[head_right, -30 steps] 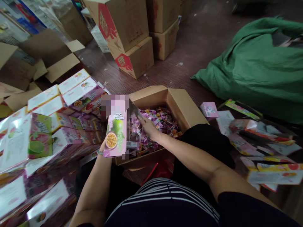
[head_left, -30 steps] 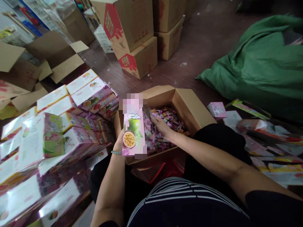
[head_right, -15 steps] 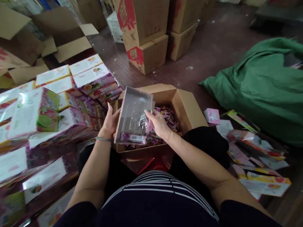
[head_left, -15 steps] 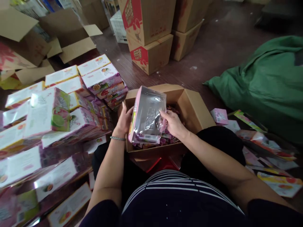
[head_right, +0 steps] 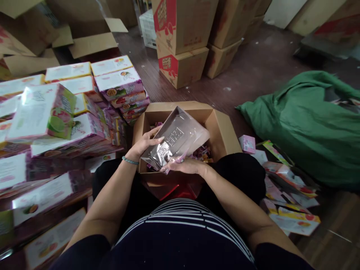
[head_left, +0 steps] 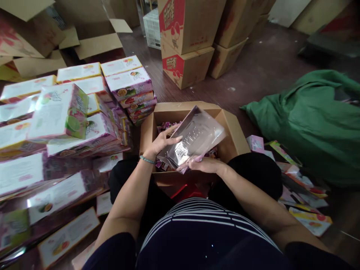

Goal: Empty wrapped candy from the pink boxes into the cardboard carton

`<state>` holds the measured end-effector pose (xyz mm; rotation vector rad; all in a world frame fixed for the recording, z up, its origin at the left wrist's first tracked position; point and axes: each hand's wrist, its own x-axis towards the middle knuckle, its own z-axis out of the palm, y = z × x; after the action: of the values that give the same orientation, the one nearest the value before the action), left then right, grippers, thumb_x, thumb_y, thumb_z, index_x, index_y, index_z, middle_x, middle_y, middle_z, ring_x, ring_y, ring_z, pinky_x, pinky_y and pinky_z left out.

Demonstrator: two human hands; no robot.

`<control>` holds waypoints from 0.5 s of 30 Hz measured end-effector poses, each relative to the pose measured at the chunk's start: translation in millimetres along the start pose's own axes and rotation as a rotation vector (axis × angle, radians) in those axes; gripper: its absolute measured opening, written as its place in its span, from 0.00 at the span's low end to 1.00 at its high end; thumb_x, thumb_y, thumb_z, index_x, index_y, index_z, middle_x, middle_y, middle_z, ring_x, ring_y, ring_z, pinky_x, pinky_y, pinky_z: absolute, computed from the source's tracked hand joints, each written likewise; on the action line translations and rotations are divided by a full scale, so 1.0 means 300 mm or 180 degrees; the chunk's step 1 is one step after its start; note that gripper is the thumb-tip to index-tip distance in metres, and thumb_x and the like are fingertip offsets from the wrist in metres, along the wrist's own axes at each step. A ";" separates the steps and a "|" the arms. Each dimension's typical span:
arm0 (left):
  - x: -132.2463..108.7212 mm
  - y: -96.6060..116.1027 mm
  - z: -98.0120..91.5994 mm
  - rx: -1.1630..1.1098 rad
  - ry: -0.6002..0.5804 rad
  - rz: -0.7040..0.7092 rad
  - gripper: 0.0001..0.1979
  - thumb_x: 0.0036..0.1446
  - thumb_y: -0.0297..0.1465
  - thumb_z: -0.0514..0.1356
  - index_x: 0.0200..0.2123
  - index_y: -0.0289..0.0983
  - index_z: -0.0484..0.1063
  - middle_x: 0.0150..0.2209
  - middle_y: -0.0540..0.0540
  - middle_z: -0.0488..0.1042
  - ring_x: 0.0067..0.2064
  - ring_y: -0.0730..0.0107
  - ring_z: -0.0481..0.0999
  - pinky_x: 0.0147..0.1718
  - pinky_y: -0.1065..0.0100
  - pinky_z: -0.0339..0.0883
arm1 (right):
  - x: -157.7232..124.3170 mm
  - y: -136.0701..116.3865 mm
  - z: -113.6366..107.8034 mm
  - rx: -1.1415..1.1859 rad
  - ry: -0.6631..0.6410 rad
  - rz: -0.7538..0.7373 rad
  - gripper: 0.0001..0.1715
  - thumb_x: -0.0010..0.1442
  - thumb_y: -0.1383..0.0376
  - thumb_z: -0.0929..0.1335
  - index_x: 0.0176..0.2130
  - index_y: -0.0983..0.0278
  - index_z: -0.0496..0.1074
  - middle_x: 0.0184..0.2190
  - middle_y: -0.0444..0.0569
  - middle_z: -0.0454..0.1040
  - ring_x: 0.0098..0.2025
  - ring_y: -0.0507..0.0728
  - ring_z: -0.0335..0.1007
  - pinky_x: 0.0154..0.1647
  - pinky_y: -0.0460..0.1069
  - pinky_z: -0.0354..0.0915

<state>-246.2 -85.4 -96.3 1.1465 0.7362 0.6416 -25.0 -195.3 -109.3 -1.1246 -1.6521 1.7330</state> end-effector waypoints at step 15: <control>0.046 0.028 -0.087 -0.0711 0.2044 0.0436 0.30 0.51 0.45 0.75 0.54 0.39 0.78 0.49 0.43 0.82 0.47 0.60 0.82 0.43 0.68 0.79 | -0.015 0.025 -0.068 0.0131 0.2860 0.0269 0.37 0.50 0.36 0.78 0.45 0.61 0.84 0.58 0.54 0.75 0.69 0.71 0.62 0.74 0.62 0.54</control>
<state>-259.2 -57.5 -96.9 0.7834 1.0979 1.2042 -4.4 -188.6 -114.0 -1.6355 -1.0031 1.0176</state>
